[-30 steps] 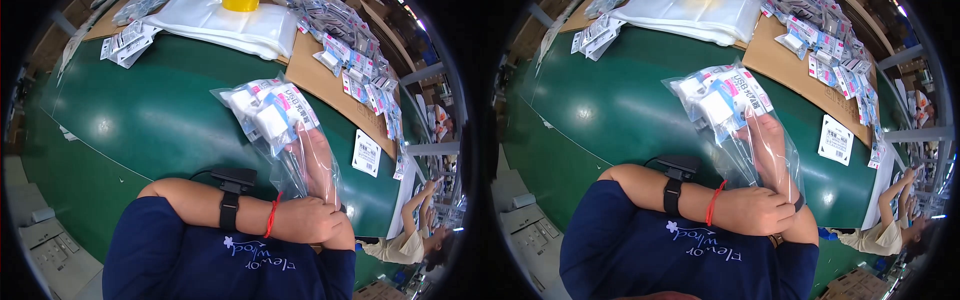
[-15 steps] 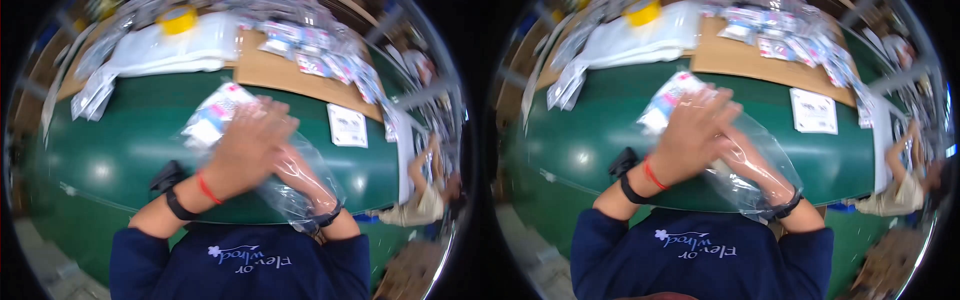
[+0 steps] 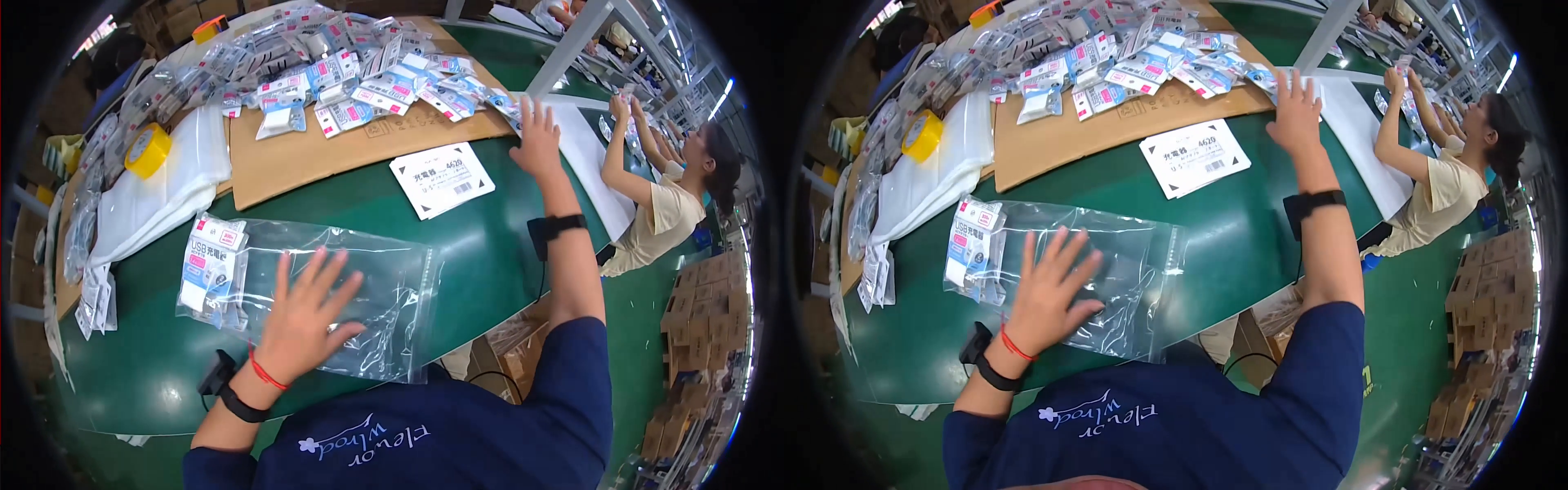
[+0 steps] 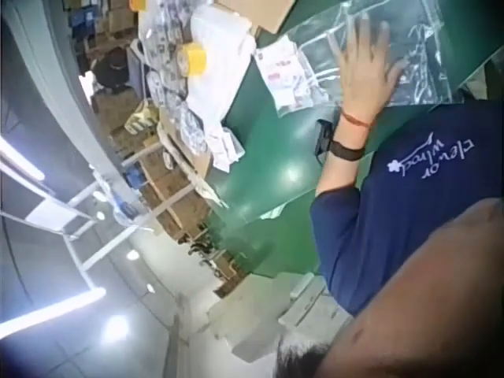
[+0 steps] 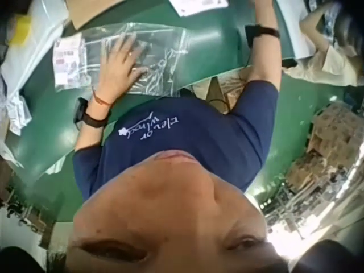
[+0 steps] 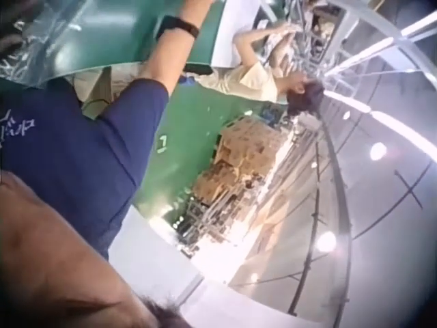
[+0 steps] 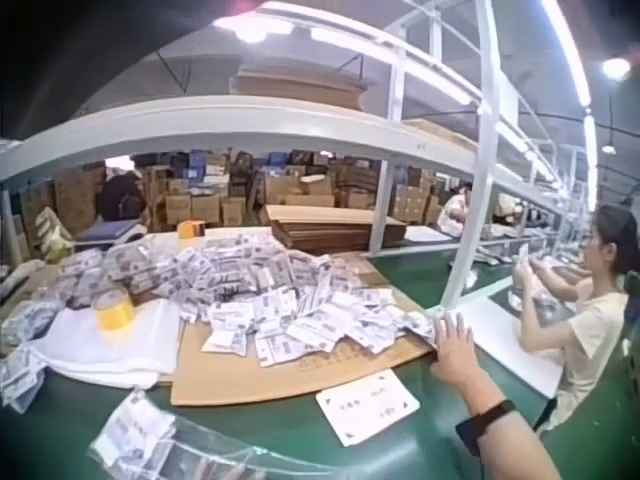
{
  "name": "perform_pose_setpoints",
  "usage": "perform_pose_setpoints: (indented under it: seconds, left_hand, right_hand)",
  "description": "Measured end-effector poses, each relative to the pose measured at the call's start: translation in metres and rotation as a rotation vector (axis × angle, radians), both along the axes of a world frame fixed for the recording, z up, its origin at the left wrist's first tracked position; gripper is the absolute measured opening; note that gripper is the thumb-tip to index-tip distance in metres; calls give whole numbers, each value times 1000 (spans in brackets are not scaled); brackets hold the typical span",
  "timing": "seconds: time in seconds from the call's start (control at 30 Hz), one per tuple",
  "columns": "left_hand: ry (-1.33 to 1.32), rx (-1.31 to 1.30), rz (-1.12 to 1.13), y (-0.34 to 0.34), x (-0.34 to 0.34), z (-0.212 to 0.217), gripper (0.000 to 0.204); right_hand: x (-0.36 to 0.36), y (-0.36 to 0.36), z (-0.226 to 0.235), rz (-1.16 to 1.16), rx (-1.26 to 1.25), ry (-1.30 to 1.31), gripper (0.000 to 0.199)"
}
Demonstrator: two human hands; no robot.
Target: The person packages USB chargers by hand, gathering them from a pile and placing them into a plastic bag. They then insert a paper label into the bag, seal the bag, and set the finished package aside.
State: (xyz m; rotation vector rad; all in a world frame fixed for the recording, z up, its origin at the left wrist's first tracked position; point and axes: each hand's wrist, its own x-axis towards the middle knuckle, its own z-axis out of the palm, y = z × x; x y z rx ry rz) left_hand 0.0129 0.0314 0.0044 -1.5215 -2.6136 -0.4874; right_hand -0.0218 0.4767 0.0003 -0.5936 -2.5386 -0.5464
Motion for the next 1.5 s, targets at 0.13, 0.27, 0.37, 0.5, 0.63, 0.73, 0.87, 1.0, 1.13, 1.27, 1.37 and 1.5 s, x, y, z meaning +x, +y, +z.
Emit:
perform_pose_setpoints:
  seconds: [0.13,0.27,0.37,0.5,0.63,0.73,0.87,1.0,1.13,1.27,1.37,1.5]
  left_hand:
    - [-5,78,-52,15,2,3,56]
    - [78,137,-24,6,-4,10,59]
    - [111,197,3,2,-13,14,63]
    - [140,299,135,30,-10,30,71]
    - [338,361,102,64,-15,24,73]
    - [586,376,99,64,-33,18,70]
    - [254,735,47,34,-42,18,60]
    - [-1003,1342,285,22,-37,6,41]
    - [-1090,1387,267,6,-31,6,32]
    - [-1479,1657,162,-10,-33,9,33]
    - [-1284,1307,433,-20,-39,-5,36]
    - [-1342,1256,239,-9,-27,-11,36]
  right_hand:
    - [-21,59,-35,76,215,-16,60]
    - [-31,53,6,-33,-199,-115,35]
    - [-26,30,44,180,-579,87,20]
    - [-10,-56,57,619,-1564,142,19]
    - [22,-153,53,773,-2014,33,20]
    - [46,-205,61,745,-2169,1,23]
    - [47,-223,72,889,-2225,-126,28]
    - [32,-240,44,943,-1769,170,32]
    - [27,-246,31,856,-1872,-87,28]
    - [28,-234,27,838,-2038,-115,21]
    - [26,-239,34,882,-2014,64,17]
    - [27,-258,36,946,-1751,210,14]
